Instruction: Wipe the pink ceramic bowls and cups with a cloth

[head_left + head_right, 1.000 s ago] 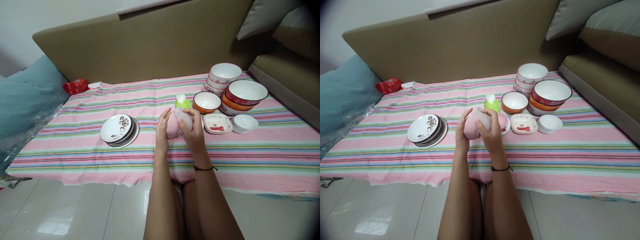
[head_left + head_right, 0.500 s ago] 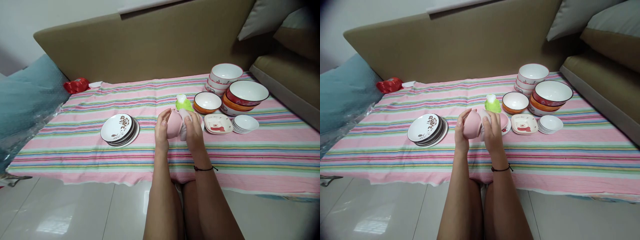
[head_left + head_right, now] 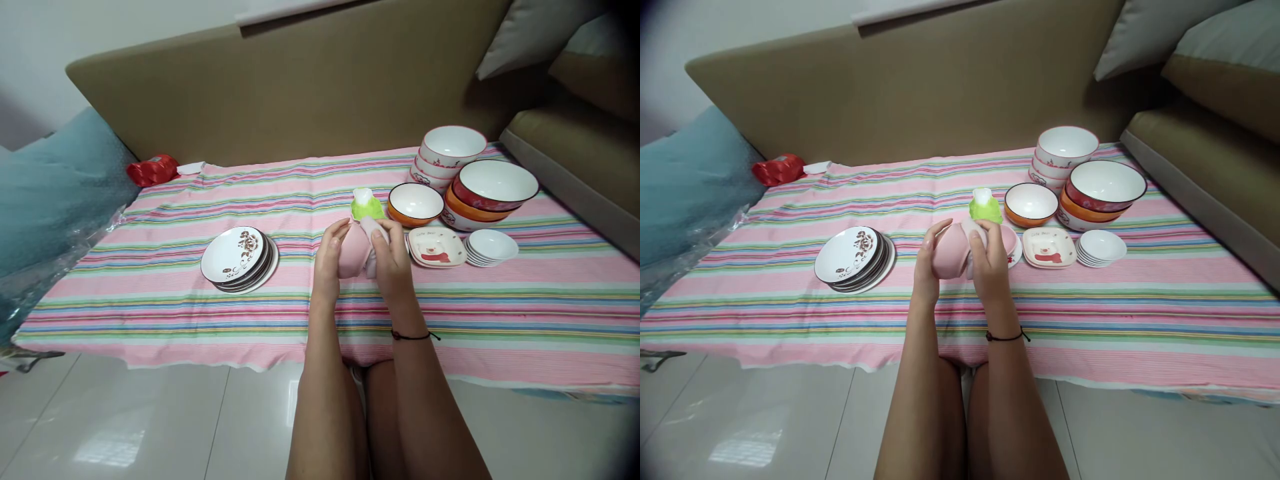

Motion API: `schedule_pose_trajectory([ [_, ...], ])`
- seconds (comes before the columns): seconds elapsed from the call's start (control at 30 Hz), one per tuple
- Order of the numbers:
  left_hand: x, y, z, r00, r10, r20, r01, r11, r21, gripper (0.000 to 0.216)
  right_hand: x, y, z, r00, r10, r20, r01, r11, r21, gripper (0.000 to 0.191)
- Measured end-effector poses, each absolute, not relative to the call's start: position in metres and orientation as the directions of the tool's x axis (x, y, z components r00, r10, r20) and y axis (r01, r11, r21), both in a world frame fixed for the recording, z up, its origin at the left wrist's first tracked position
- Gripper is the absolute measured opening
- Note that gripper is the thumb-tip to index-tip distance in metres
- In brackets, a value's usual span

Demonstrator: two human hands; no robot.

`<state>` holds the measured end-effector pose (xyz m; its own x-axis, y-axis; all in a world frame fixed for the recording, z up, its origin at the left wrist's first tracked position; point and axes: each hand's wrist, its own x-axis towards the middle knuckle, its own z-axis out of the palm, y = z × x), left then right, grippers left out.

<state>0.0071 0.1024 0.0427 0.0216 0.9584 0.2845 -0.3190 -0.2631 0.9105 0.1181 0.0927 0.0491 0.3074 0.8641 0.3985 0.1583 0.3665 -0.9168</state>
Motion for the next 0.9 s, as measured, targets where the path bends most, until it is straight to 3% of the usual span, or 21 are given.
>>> schedule_pose_trajectory([
  [0.13, 0.006, 0.100, 0.045, 0.003, 0.967, 0.256, -0.340, -0.239, 0.909, 0.061, 0.118, 0.088, 0.057, 0.186, 0.801, 0.569, 0.264, 0.517, -0.815, 0.021],
  [0.37, 0.004, 0.095, 0.050, 0.023, 0.983, 0.185, -0.397, -0.161, 0.904, 0.064, 0.118, 0.094, 0.053, 0.298, 0.828, 0.475, 0.264, 0.407, -0.875, 0.026],
  [0.53, 0.006, 0.098, 0.046, 0.030, 0.983, 0.184, -0.352, -0.162, 0.922, 0.061, 0.116, 0.087, 0.061, 0.149, 0.798, 0.584, 0.290, 0.530, -0.797, 0.023],
  [0.73, 0.006, 0.098, 0.047, -0.021, 0.990, 0.139, -0.320, -0.138, 0.937, 0.061, 0.116, 0.090, 0.050, 0.266, 0.867, 0.421, 0.166, 0.389, -0.906, 0.031],
  [0.9, 0.005, 0.100, 0.046, -0.087, 0.978, 0.188, -0.271, -0.204, 0.941, 0.054, 0.119, 0.088, 0.048, 0.174, 0.878, 0.446, 0.273, 0.393, -0.878, 0.037],
])
